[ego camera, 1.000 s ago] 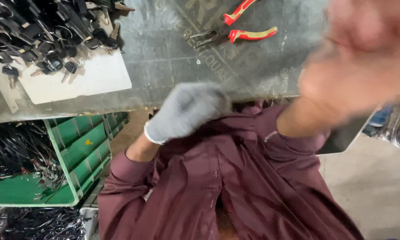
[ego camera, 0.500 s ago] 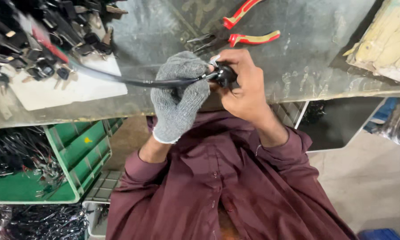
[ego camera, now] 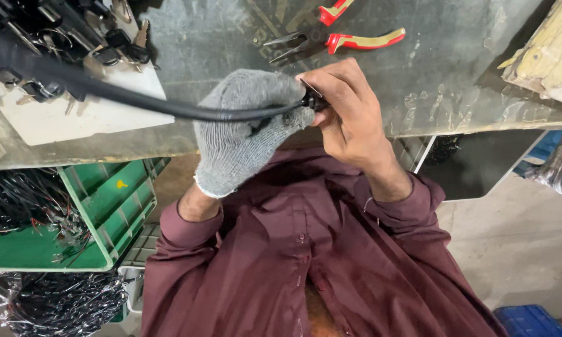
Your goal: The person repeatedly crimps metal terminals onto black wires using red-handled pliers. They hold each wire with a gloved left hand and squeeze the pliers with the right hand to secure the terminal, then place the finished unit on the table.
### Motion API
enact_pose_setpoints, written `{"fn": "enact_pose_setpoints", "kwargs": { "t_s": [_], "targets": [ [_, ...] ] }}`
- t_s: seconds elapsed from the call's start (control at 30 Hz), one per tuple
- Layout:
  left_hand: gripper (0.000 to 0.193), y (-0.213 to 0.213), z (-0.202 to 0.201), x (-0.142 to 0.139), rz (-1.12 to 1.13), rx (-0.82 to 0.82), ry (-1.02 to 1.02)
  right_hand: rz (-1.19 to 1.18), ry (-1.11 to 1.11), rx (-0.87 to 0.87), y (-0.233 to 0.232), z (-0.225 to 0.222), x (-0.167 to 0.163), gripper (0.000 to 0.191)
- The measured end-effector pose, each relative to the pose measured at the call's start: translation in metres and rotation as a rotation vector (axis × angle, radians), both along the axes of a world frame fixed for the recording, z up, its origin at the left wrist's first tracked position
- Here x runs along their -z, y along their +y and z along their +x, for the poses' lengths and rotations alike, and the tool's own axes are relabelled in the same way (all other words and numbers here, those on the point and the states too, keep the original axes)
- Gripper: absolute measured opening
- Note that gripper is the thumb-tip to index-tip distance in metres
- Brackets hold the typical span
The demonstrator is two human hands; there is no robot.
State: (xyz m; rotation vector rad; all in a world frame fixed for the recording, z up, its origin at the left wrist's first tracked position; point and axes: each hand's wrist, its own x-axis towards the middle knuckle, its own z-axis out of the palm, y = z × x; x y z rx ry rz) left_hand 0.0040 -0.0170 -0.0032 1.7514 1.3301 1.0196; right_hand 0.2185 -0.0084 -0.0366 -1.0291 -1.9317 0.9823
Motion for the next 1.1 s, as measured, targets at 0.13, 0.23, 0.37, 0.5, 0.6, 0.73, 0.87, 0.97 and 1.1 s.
{"fn": "enact_pose_setpoints", "kwargs": {
  "t_s": [0.13,0.23,0.37,0.5,0.6,0.73,0.87,0.97,1.1],
  "targets": [
    [0.036,0.005,-0.004,-0.001,-0.127,0.031,-0.244,-0.063,0.088,0.008,-0.006,-0.003,-0.007,0.032],
    [0.040,0.003,0.000,-0.003,-0.235,-0.011,-0.211,-0.099,0.071,0.039,-0.006,-0.005,-0.004,0.031],
    [0.049,0.001,0.011,-0.003,-0.025,-0.047,-0.090,-0.580,0.316,-0.019,-0.003,-0.003,0.004,0.029],
    [0.055,0.006,0.010,0.005,-0.018,0.044,0.082,-0.668,0.327,-0.004,-0.005,-0.002,0.009,0.024],
    [0.051,0.008,0.005,0.011,-0.066,0.189,-0.092,-0.545,0.325,-0.047,-0.008,-0.004,0.010,0.025],
    [0.043,0.009,0.000,0.007,0.029,0.256,-0.030,-0.591,0.367,-0.041,-0.004,-0.009,0.006,0.034],
    [0.041,0.020,-0.014,-0.004,-0.032,0.337,-0.169,-0.590,0.319,-0.262,0.006,-0.002,0.000,0.043],
    [0.034,0.021,-0.021,-0.007,-0.095,0.552,-0.400,-0.600,0.519,-0.593,0.006,0.006,0.007,0.059],
    [0.028,0.013,-0.017,0.002,-0.329,0.482,-0.598,-0.942,0.668,-0.569,-0.013,0.006,0.036,0.056]
  ]
}}
